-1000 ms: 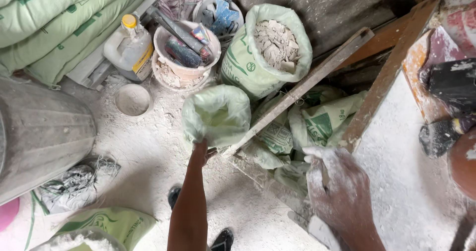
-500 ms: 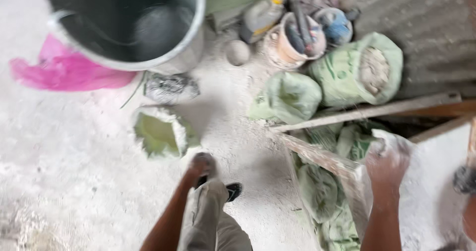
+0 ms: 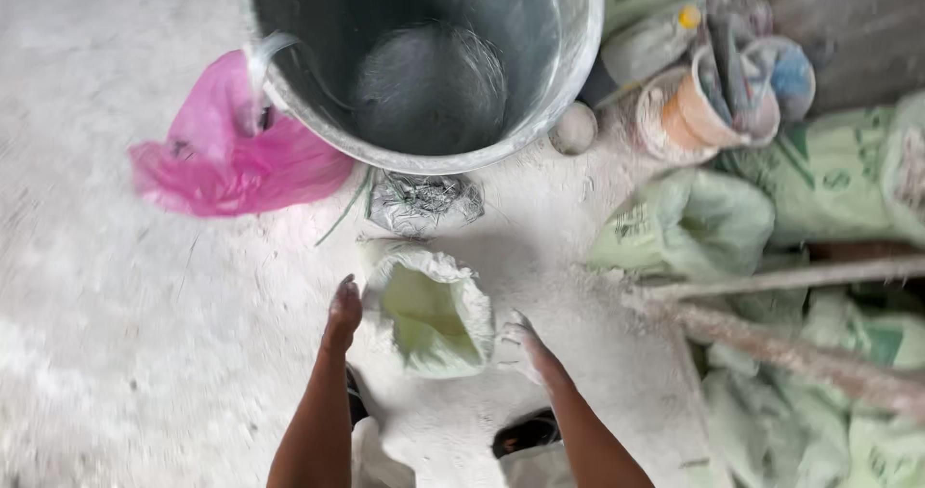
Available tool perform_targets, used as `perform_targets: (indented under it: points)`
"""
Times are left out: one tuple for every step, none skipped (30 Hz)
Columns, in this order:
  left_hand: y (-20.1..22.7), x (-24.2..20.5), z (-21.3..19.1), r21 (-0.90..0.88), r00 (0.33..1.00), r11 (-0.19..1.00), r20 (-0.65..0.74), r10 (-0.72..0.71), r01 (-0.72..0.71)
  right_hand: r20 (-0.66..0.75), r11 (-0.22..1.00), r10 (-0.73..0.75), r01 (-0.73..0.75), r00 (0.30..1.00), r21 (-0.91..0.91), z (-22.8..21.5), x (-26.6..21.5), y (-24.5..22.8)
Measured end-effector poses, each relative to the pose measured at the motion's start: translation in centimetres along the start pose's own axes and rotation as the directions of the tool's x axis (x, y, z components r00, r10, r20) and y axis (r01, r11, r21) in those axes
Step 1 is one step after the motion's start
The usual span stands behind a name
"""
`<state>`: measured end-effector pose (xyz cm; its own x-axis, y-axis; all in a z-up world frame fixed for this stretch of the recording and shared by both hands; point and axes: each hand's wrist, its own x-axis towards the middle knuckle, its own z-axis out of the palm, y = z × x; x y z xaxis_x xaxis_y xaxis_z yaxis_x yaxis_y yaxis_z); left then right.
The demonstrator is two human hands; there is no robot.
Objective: The person pours gypsum powder from a bag into a bucket, mixes it with water by hand, then uses a trowel to scoop and spread the plaster into a long wooden mold. The person repeatedly smooths the surface with the trowel and hand.
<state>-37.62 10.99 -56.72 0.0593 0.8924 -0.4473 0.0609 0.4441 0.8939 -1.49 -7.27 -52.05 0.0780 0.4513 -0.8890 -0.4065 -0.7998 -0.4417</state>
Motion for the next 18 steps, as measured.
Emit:
perform_targets:
  points:
    - [-1.0,1.8,-0.1,0.019,0.992,0.999,0.116,-0.046,0.044,-0.028,1.0,-0.004,0.004,1.0,0.016,1.6,2.2,1.0]
    - [-1.9,2.8,-0.8,0.048,0.97,0.995,0.223,-0.096,0.088,-0.057,1.0,-0.012,0.012,0.998,0.009,3.3,4.0,2.1]
    - [-2.3,3.5,-1.5,0.087,0.935,0.989,0.324,-0.145,0.123,-0.114,0.993,-0.099,0.091,0.989,-0.077,4.8,5.1,3.3]
    - [-2.5,4.0,-1.6,0.141,0.902,0.981,0.392,-0.179,0.133,-0.172,0.965,-0.197,0.16,0.965,-0.208,5.9,5.9,3.7]
    - [-2.4,4.1,-1.8,0.192,0.868,0.972,0.451,-0.208,0.133,-0.223,0.92,-0.288,0.205,0.931,-0.334,6.7,6.1,4.1]
    - [-1.7,4.5,-1.6,0.252,0.844,0.961,0.486,-0.226,0.112,-0.285,0.835,-0.433,0.262,0.855,-0.484,7.1,6.0,4.0]
    - [-0.9,4.5,-1.6,0.317,0.837,0.946,0.499,-0.225,0.065,-0.33,0.731,-0.578,0.295,0.747,-0.615,7.7,5.6,4.1]
    - [0.3,5.1,-1.4,0.407,0.846,0.913,0.491,-0.206,-0.014,-0.366,0.594,-0.739,0.291,0.566,-0.75,7.9,5.6,3.1]
    - [1.6,5.4,-1.0,0.363,0.862,0.921,0.504,-0.063,-0.144,-0.374,0.539,-0.807,0.312,0.457,-0.782,8.1,5.6,2.3]
    - [2.7,4.7,-1.6,0.328,0.862,0.907,0.502,0.069,-0.264,-0.387,0.533,-0.822,0.324,0.418,-0.781,8.9,5.4,2.2]
    - [3.9,4.1,-2.1,0.292,0.845,0.877,0.496,0.201,-0.38,-0.412,0.539,-0.826,0.324,0.386,-0.778,9.5,5.3,2.2]
    - [5.0,3.7,-2.3,0.337,0.872,0.862,0.443,0.209,-0.378,-0.437,0.55,-0.824,0.324,0.362,-0.77,9.8,5.1,2.1]
    - [6.1,3.3,-2.7,0.38,0.895,0.847,0.389,0.219,-0.372,-0.471,0.569,-0.816,0.32,0.334,-0.758,10.1,4.6,2.5]
    - [7.0,2.3,-3.4,0.426,0.918,0.832,0.326,0.226,-0.356,-0.5,0.586,-0.807,0.314,0.314,-0.747,10.4,4.0,3.2]
    - [7.6,1.2,-4.0,0.435,0.913,0.807,0.263,0.311,-0.4,-0.524,0.598,-0.8,0.312,0.292,-0.738,10.5,3.8,3.5]
    - [8.1,0.4,-4.5,0.448,0.896,0.777,0.194,0.399,-0.443,-0.546,0.608,-0.794,0.316,0.27,-0.728,10.5,3.9,3.2]
    - [8.7,0.1,-4.6,0.464,0.866,0.744,0.125,0.483,-0.482,-0.557,0.608,-0.794,0.313,0.245,-0.729,10.4,4.4,2.6]
    - [9.1,-0.2,-5.1,0.484,0.885,0.754,0.108,0.452,-0.444,-0.562,0.617,-0.787,0.305,0.255,-0.726,10.5,4.4,2.8]
